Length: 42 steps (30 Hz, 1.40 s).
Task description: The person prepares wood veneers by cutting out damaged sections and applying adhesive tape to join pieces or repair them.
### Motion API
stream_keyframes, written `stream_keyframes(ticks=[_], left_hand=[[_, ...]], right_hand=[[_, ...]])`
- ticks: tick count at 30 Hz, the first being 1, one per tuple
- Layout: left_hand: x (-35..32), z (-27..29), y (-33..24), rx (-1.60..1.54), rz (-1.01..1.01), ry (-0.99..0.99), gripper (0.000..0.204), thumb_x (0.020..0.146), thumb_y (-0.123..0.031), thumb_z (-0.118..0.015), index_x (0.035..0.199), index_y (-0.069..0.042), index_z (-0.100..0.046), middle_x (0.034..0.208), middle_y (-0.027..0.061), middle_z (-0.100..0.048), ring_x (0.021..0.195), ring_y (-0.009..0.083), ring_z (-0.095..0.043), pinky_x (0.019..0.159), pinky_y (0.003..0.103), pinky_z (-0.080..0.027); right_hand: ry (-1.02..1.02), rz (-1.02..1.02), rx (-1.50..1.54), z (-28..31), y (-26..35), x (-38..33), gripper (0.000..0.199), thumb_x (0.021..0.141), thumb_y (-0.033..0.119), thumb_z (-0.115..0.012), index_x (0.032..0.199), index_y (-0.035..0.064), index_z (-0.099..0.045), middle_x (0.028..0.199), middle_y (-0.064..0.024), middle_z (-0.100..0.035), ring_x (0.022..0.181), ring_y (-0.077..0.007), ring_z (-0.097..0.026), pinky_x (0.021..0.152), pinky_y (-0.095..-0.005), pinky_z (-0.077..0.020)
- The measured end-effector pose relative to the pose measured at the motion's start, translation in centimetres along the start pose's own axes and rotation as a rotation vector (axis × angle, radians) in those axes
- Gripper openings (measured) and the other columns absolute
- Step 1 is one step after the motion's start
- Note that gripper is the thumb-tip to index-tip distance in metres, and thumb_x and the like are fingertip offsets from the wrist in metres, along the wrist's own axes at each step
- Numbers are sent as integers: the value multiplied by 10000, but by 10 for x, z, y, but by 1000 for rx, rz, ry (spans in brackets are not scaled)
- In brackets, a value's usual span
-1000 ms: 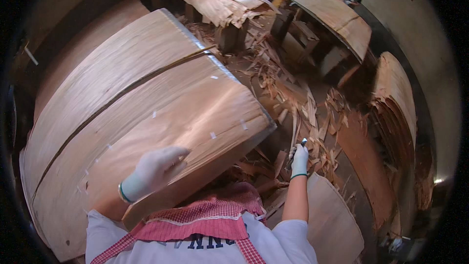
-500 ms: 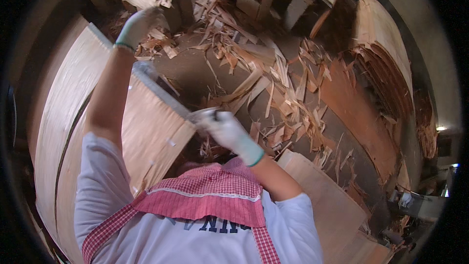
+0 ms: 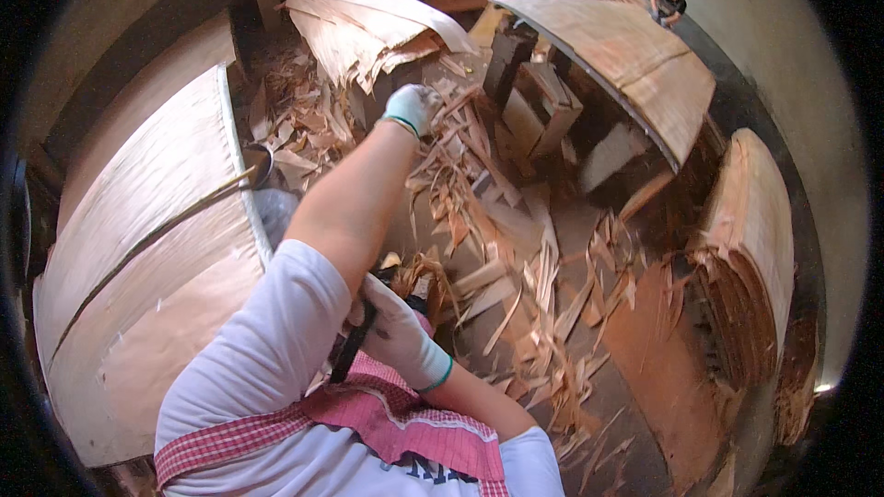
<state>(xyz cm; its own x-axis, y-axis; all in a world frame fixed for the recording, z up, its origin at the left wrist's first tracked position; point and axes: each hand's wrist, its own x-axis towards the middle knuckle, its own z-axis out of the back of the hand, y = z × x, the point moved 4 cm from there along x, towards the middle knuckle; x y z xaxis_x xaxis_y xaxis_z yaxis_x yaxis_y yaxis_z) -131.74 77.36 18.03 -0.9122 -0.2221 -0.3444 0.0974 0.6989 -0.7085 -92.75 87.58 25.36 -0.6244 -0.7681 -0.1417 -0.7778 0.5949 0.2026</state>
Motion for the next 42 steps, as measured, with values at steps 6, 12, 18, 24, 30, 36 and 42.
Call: stream_keyframes(ticks=[6, 12, 18, 24, 30, 36, 42], left_hand=[[222, -24, 54, -248, -17, -7, 90, 932, -106, -502, 955, -38, -556, 862, 121, -604, 713, 261, -613, 598, 356, -528], [439, -15, 79, 406, -61, -166, 419, 940, -364, -568, 1136, 6, -597, 869, 94, -603, 699, 220, -579, 615, 375, -496], [577, -20, 79, 465, -15, -348, 673, 873, -462, -677, 1268, 66, -539, 1203, 179, -623, 1064, 256, -585, 835, 417, -493], [637, -14, 43, 380, -348, -184, 291, 880, -254, -671, 917, 34, -690, 782, 99, -675, 704, 171, -604, 648, 334, -484], [554, -50, -56, 157, -558, -144, 235, 951, -184, -584, 796, -24, -660, 651, 1, -572, 569, 94, -496, 538, 252, -399], [325, -56, -11, 612, -504, -91, 285, 937, -277, -604, 856, -5, -634, 654, 106, -589, 566, 155, -515, 563, 338, -442], [127, -122, 80, 1117, -300, 321, 343, 973, -288, -560, 1118, 14, -635, 831, 121, -704, 637, 254, -609, 662, 362, -522]], right_hand=[[63, 63, -414, 54, 155, 97, 403, 1041, 375, -382, 797, 67, -471, 792, -57, -509, 823, -226, -509, 839, -341, -402], [-368, 296, -176, 133, 350, 185, 404, 1060, 344, -351, 830, 56, -515, 1157, -183, -613, 918, -265, -625, 783, -396, -524], [-725, 501, -94, 215, 467, 184, 378, 1032, 411, -419, 852, 108, -557, 1080, -141, -646, 799, -229, -603, 676, -359, -505], [-840, 264, -112, 248, 473, 231, 341, 1034, 336, -445, 876, 58, -565, 1060, -146, -617, 801, -232, -584, 675, -347, -483], [-795, 155, -858, 180, 524, 323, 228, 1008, 276, -524, 945, 84, -631, 947, -82, -668, 663, -109, -577, 544, -225, -442], [-575, 673, -2088, 54, 567, 409, 422, 886, 358, -686, 1157, 43, -612, 1076, -132, -648, 871, -264, -650, 779, -375, -526], [-636, -239, -2805, 95, 526, 413, 342, 857, 284, -651, 1145, 110, -586, 1104, -155, -636, 977, -337, -665, 798, -452, -544]])
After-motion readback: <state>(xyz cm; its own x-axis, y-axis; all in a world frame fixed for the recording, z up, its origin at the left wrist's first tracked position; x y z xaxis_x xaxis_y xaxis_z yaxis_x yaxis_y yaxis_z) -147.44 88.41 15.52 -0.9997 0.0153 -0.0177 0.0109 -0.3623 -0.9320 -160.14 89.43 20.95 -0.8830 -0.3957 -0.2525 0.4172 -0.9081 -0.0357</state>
